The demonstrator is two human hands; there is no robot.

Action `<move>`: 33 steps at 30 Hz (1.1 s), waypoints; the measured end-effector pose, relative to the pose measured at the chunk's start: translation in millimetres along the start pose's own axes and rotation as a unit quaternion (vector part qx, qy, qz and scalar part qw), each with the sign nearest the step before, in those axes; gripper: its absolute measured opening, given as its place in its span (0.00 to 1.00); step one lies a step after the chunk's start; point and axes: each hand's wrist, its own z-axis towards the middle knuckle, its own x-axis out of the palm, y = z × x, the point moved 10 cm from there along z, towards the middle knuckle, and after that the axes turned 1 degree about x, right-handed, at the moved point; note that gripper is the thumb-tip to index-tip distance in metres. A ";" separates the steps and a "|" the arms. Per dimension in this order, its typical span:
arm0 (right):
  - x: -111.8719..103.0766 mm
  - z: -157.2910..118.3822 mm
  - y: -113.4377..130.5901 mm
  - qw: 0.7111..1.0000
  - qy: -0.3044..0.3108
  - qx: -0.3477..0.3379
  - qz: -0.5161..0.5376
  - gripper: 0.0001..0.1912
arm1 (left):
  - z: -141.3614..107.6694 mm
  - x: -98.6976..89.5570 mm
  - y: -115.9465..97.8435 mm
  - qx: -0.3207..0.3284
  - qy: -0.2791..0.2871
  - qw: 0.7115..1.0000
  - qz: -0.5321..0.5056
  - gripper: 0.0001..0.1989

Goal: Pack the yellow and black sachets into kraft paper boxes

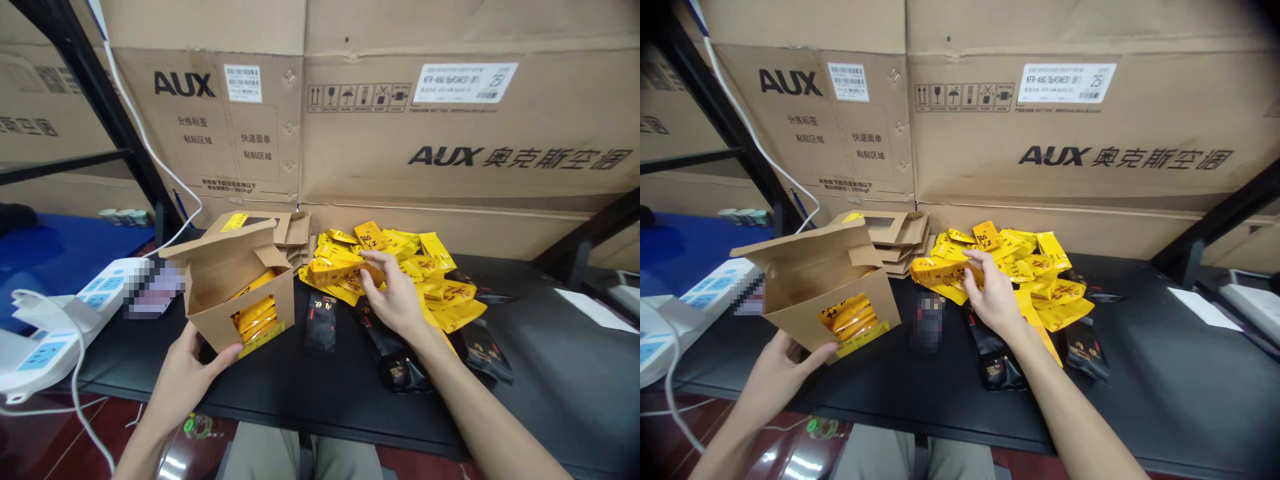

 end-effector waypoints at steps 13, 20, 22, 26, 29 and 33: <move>-3.9 1.4 17.0 0.997 -0.012 -0.076 -0.024 0.12 | 1.2 1.9 -0.4 -0.009 -0.001 1.000 -0.014 0.33; -13.7 -0.8 34.2 0.989 -0.048 -0.143 0.008 0.05 | 2.0 4.1 -5.4 0.005 0.008 1.000 -0.014 0.34; -27.0 -0.9 42.9 0.979 -0.095 -0.178 0.030 0.05 | 2.2 4.8 -7.9 0.010 0.009 1.000 -0.012 0.34; -62.5 1.9 76.0 0.948 -0.173 -0.255 0.080 0.13 | 2.2 5.8 -13.5 0.027 0.016 1.000 -0.005 0.31; -75.5 8.2 123.9 0.937 -0.147 -0.317 0.028 0.14 | 2.5 5.8 -16.6 0.040 0.018 0.999 0.009 0.28; -60.0 19.7 184.4 0.925 -0.046 -0.366 -0.091 0.08 | 1.9 5.4 -21.1 0.055 0.014 0.998 0.028 0.27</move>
